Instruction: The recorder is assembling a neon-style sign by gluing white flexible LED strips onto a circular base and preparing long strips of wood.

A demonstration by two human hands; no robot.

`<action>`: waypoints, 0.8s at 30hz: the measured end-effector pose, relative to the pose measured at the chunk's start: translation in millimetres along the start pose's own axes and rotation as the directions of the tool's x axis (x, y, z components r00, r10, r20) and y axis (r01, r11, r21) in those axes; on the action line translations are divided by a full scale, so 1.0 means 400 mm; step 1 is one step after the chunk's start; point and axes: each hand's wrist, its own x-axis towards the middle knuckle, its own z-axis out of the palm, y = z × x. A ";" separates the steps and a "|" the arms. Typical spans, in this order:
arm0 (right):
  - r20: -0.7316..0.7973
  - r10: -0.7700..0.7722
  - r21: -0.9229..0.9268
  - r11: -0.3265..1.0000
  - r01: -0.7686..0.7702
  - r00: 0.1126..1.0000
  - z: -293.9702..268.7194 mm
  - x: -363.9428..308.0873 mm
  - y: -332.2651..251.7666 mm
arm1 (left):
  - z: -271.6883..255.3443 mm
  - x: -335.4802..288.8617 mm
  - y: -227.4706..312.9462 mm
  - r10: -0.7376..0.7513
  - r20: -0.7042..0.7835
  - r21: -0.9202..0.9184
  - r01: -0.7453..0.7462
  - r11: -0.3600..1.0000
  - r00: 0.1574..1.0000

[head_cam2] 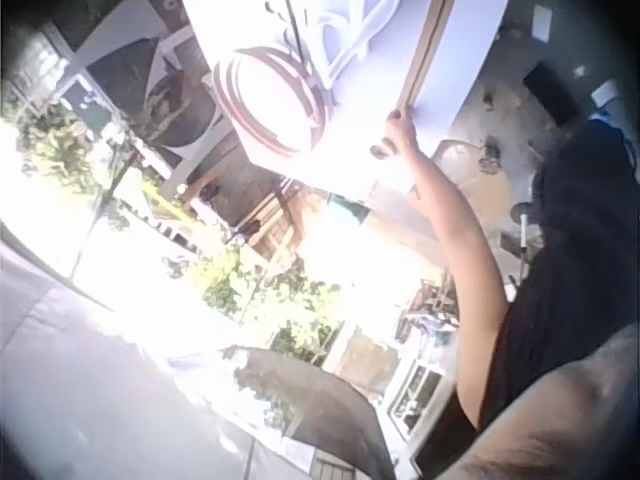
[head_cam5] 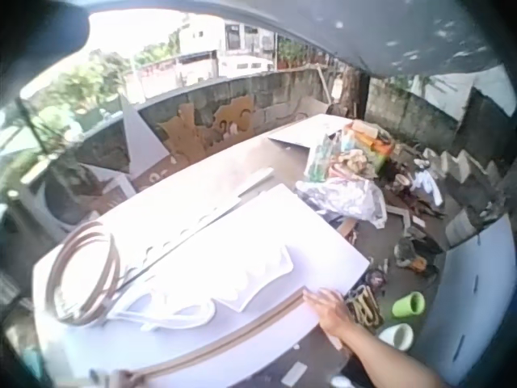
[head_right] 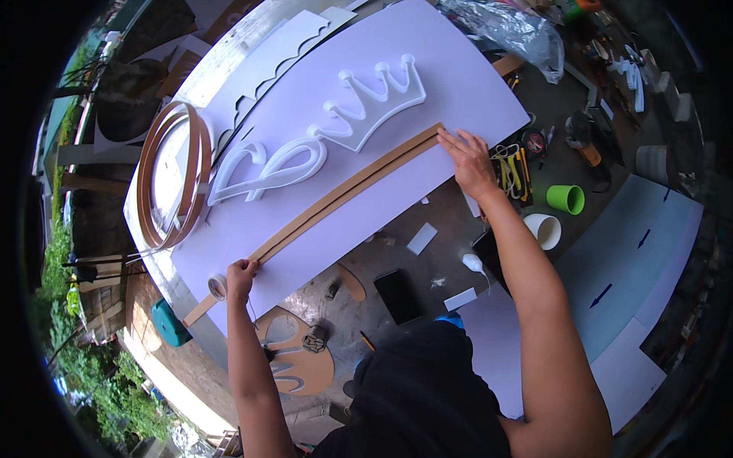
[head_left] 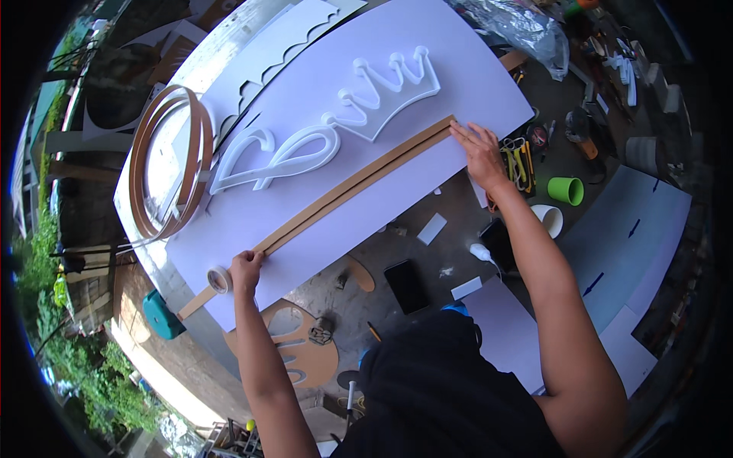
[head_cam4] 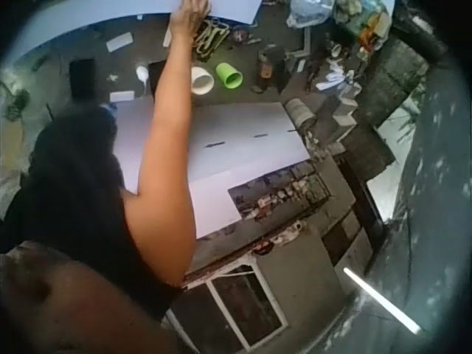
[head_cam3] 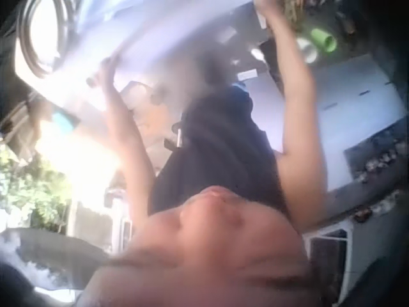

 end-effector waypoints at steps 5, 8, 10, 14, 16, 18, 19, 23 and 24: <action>0.027 -0.061 -0.092 0.994 0.063 0.998 0.008 -0.014 0.064 | 0.031 -0.003 0.046 -0.037 0.007 0.022 0.037 0.999 0.999; 0.068 -0.065 -0.090 0.993 0.071 0.996 0.012 -0.009 0.062 | 0.025 -0.020 0.049 -0.063 -0.025 0.030 0.064 0.998 0.998; 0.099 -0.058 -0.082 0.994 0.066 0.993 0.001 -0.006 0.059 | 0.022 -0.024 0.069 -0.072 -0.015 0.040 0.072 0.997 0.997; 0.086 -0.066 -0.115 0.991 0.075 0.994 -0.058 0.011 0.001 | 0.016 -0.021 0.084 -0.090 0.014 0.091 0.088 0.992 0.996; 0.031 -0.068 -0.062 0.996 0.070 0.997 -0.108 0.021 -0.112 | 0.010 -0.018 0.084 -0.134 0.047 0.087 0.129 0.988 0.990; 0.023 -0.040 0.099 0.994 0.037 0.999 -0.158 0.004 -0.278 | 0.012 -0.020 0.072 -0.147 0.042 0.076 0.144 0.987 0.988; 0.081 -0.022 0.191 0.982 0.006 0.997 -0.176 -0.026 -0.377 | 0.017 -0.019 0.067 -0.150 0.031 0.075 0.147 0.986 0.988; 0.470 -0.119 0.395 0.914 -0.088 0.875 -0.107 -0.269 -0.700 | 0.029 -0.010 0.074 -0.154 0.037 0.072 0.151 0.986 0.987; 0.653 -0.103 0.337 0.926 -0.167 0.750 -0.073 -0.335 -0.753 | 0.025 -0.006 0.080 -0.160 0.055 0.061 0.156 0.986 0.986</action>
